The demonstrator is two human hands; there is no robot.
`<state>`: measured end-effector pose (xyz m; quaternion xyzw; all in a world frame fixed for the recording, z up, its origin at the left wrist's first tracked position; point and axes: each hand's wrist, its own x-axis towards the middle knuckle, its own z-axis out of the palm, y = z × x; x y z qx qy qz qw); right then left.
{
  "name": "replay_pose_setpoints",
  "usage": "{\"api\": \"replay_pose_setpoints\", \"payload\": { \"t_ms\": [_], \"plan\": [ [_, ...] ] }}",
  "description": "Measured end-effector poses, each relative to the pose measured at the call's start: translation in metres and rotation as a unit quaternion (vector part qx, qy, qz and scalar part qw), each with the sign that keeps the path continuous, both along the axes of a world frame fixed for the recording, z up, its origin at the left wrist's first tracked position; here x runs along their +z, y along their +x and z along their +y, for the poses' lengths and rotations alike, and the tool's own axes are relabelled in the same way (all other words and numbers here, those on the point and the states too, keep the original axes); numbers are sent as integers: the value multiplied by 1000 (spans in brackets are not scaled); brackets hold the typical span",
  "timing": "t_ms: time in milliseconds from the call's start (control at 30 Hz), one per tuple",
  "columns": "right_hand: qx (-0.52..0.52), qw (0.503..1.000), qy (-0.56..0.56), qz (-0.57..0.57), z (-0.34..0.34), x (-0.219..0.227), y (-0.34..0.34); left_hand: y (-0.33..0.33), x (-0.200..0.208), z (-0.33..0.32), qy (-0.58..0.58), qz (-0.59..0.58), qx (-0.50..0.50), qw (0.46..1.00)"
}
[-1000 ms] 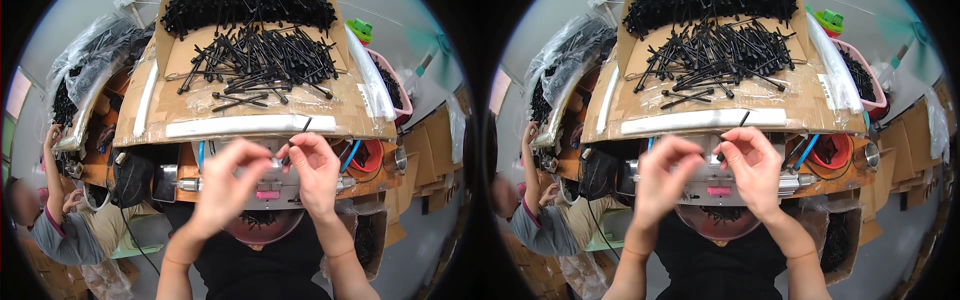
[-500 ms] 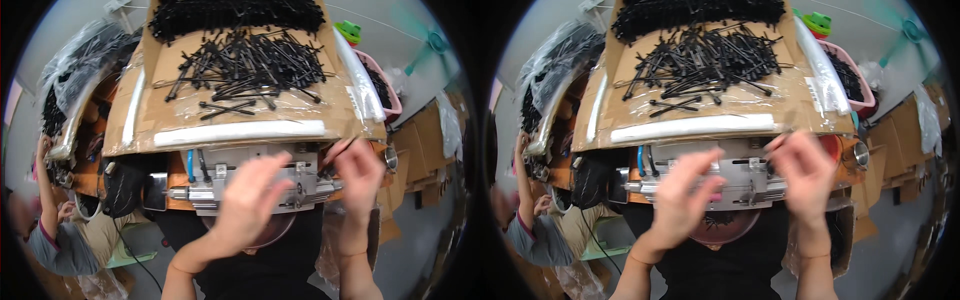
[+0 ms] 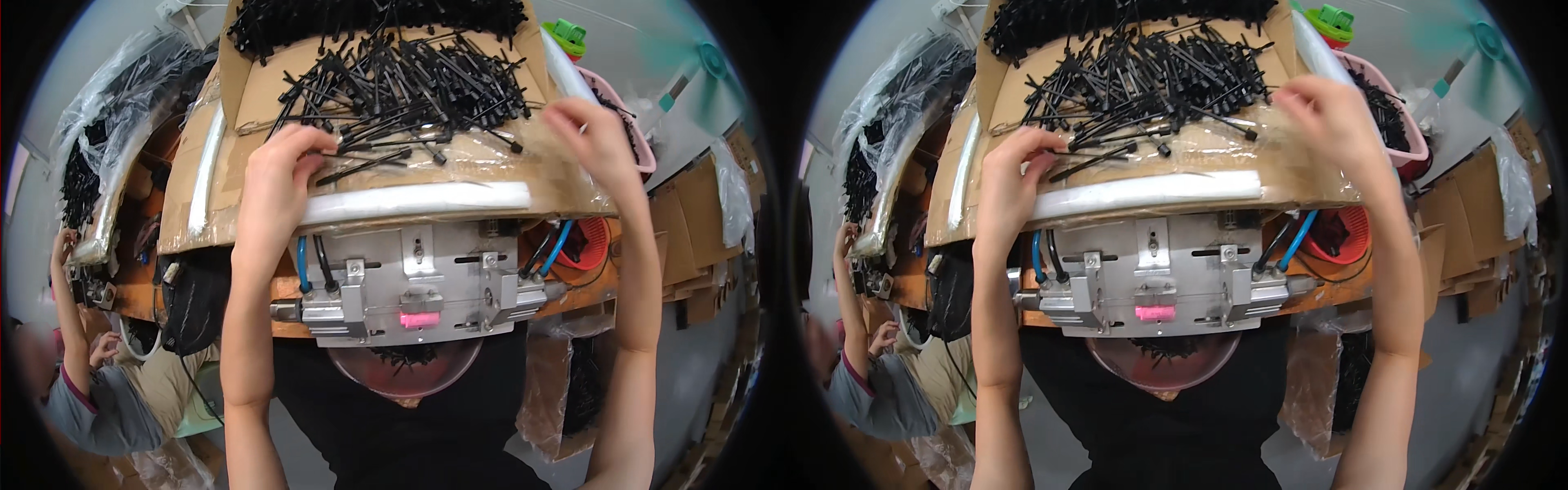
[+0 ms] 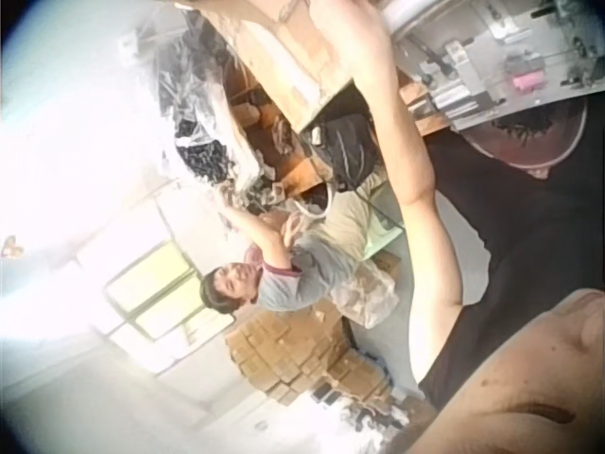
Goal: The person repeatedly picks up black cable ties from a cardboard box and inserts them into a pneumatic crimping machine. They operate the machine to process the ties and then remove the finished items, dropping them into a pink basin below. The task is performed continuously in a repetitive cycle.
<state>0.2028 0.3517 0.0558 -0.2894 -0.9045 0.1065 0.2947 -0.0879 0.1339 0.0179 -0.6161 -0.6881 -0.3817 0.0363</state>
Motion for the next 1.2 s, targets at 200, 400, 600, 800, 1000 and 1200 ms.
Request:
{"api": "replay_pose_setpoints", "payload": {
  "t_ms": [200,400,600,800,1000,1200],
  "plan": [
    [-28,988,137,-60,-47,-27,-41,39,-10,-41,146,-80,102,981],
    [-22,993,12,112,-48,4,-31,124,-50,-109,85,-30,56,994],
    [127,898,-266,326,-88,1,17,187,-94,-119,-72,10,-10,997],
    [186,880,-220,378,-118,-5,45,189,-102,-110,-108,90,-10,990],
    [98,909,-124,386,-170,-35,38,190,-100,-107,-115,39,-17,992],
    [83,981,-98,146,-236,-119,35,181,-83,-116,-105,-16,-12,994]
  ]
}}
